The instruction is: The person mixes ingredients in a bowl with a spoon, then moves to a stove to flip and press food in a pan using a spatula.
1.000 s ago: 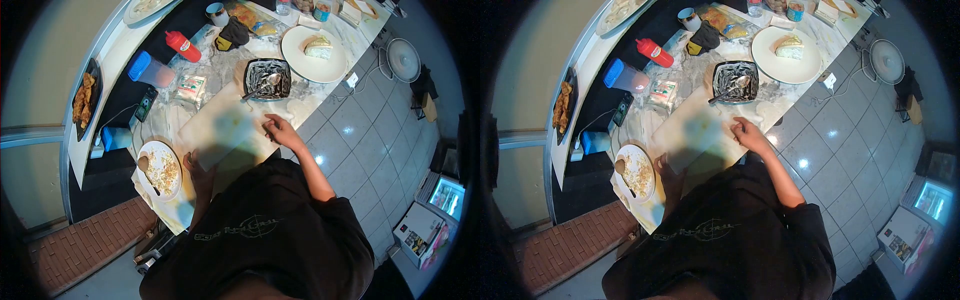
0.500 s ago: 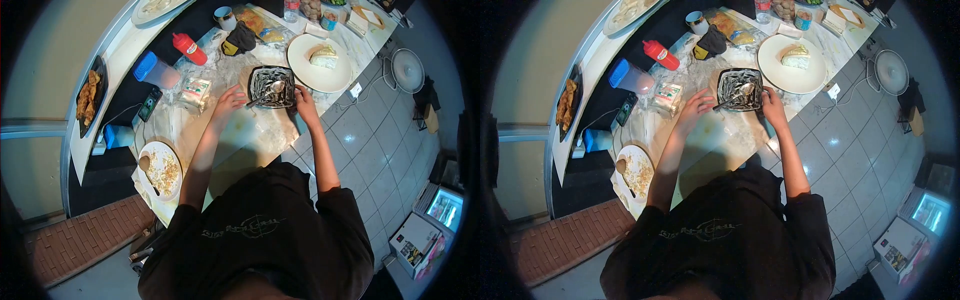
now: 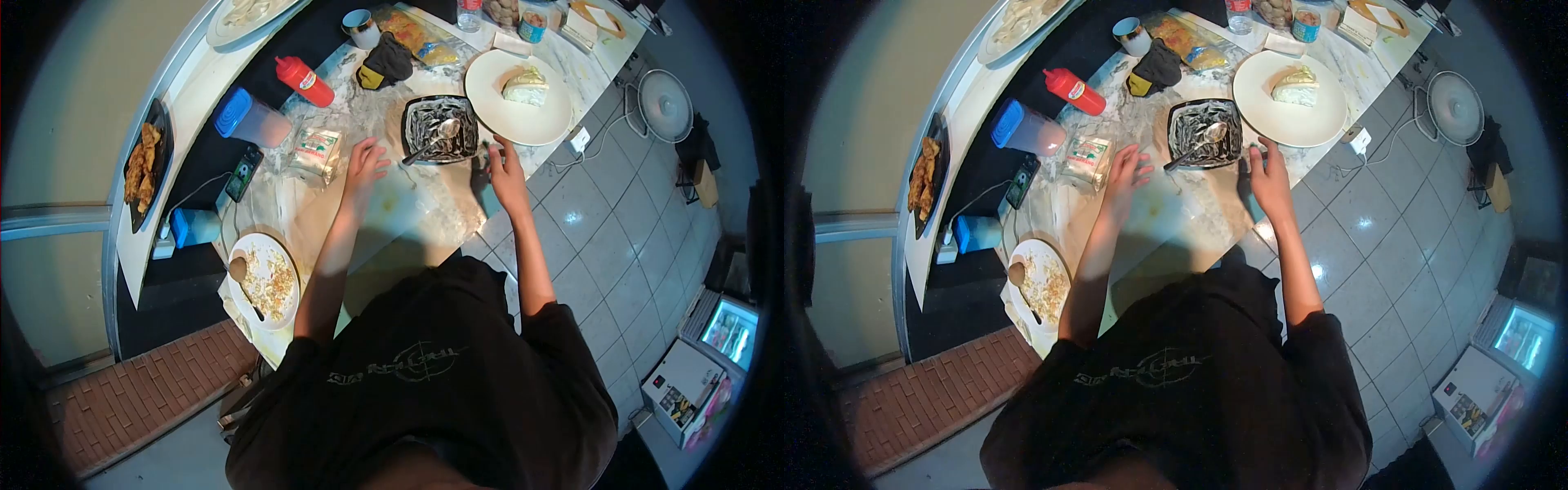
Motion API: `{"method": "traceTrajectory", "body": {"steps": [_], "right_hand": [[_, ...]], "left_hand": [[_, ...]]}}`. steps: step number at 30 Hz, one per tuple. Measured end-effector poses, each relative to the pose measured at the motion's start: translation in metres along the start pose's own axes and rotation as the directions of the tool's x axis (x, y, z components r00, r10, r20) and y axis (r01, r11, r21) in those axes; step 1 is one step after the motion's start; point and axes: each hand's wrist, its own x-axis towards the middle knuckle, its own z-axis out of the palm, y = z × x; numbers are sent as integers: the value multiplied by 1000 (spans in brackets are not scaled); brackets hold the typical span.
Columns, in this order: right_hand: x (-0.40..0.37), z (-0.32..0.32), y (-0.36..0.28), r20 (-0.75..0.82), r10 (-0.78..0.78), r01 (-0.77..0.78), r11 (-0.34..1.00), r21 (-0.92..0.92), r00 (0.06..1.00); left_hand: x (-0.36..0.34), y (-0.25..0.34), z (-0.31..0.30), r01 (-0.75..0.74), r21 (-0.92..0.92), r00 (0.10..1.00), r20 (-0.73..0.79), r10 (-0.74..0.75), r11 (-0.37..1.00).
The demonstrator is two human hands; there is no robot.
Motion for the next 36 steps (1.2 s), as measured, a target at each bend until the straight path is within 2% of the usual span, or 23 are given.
{"method": "traceTrajectory", "body": {"steps": [3,7,9,11,12,15,16,17,18,19,21,22,24,25,26,27,29,30,31,33,34,35,36], "right_hand": [[-55,-22,-67,137,17,-38,988,152,990],[-110,2,-95,322,-323,146,871,470,890],[-137,20,-116,518,-207,-395,439,807,830],[-152,16,-121,657,-147,-622,224,750,739],[-157,11,-123,609,-129,-575,227,786,783],[-181,-23,-128,391,-107,-374,146,916,914],[-192,-28,-131,251,-120,-208,288,935,960],[-209,-29,-131,118,-138,-49,422,905,983],[-222,-20,-124,-79,-294,265,669,695,952],[-233,-7,-114,-192,-495,531,777,338,847],[-250,8,-81,23,-732,709,651,-271,681],[-255,16,-69,-150,-648,638,761,-116,746],[-279,29,-38,-320,-413,449,893,43,853],[-295,26,-37,-342,-292,321,947,30,893],[-319,26,-35,-292,-66,179,907,382,954],[-348,28,-38,-318,-49,172,912,372,947],[-400,29,-38,243,8,-243,14,970,970],[-421,33,-26,183,-260,-207,-70,976,948],[-449,31,-26,155,-231,-177,-81,981,961],[-503,14,-37,97,228,-65,-146,987,969],[-532,3,-46,13,206,-4,-47,999,978],[-558,-4,-58,-41,231,54,-50,997,972],[-583,-11,-75,-205,266,139,247,959,942]], "left_hand": [[-75,-9,-3,-105,-151,994,-19,103,983],[-147,12,36,-266,-32,962,-81,262,964],[-165,17,50,-771,578,540,373,755,266],[-156,-7,56,-771,454,601,284,748,447],[-149,-18,57,-740,310,664,194,722,597],[-131,-17,25,-685,526,653,139,744,503],[-141,-5,32,-704,507,645,163,747,497],[-159,3,36,-566,191,824,141,548,802],[-181,8,39,-274,-134,932,208,297,952],[-201,3,46,-266,-141,927,234,294,953],[-251,-11,72,177,-660,844,483,232,730],[-290,0,87,-218,-442,855,343,388,870],[-332,5,76,-713,-126,581,443,682,690],[-335,-2,59,-829,-171,338,606,720,532],[-346,-16,49,-918,-170,178,630,756,358],[-353,-32,45,-909,-198,163,641,750,367],[-360,-68,46,-979,-123,-8,818,575,162],[-355,-100,46,-977,-118,5,825,565,180],[-365,-118,41,-969,-146,-13,836,548,200],[-383,-137,45,-886,5,206,899,386,463],[-397,-146,51,-885,-34,158,916,369,464],[-414,-156,58,-714,49,389,857,337,699],[-432,-167,65,-471,107,591,775,223,876]]}}
